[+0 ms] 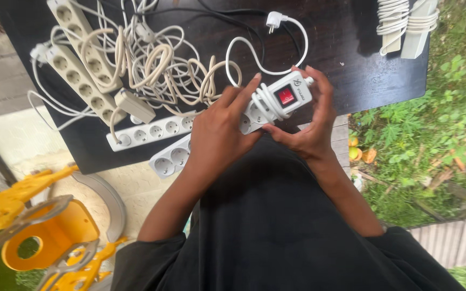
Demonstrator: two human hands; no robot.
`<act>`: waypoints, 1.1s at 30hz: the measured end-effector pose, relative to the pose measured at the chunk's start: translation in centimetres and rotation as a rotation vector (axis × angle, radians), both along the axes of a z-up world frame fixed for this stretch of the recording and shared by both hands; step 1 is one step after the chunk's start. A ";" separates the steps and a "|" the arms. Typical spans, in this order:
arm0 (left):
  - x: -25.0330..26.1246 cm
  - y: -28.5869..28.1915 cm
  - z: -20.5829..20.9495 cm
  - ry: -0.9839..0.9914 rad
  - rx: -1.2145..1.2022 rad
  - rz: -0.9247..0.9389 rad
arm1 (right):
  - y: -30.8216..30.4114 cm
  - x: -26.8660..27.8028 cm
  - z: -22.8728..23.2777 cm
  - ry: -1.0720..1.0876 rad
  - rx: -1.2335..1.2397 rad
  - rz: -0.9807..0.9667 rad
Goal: The person organizes multiple extension cords and power strips on a table by wrapping the cords around the strips and securing them by hand.
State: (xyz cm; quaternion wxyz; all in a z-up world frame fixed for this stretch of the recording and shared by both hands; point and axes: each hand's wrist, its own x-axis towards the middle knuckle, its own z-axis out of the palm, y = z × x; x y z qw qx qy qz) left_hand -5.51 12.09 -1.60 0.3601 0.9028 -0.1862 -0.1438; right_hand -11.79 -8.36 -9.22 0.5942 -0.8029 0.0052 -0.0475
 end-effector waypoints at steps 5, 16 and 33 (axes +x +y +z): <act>-0.4 0.5 0.2 0.067 -0.045 -0.025 | -0.5 0.5 -0.2 -0.159 -0.087 -0.038; -1.6 -2.6 0.0 -0.057 -0.235 -0.027 | -0.1 2.4 -1.5 -0.112 0.546 0.154; -1.9 -8.3 -3.6 -0.648 -0.075 0.431 | -6.8 4.1 -7.4 -0.117 0.588 -0.021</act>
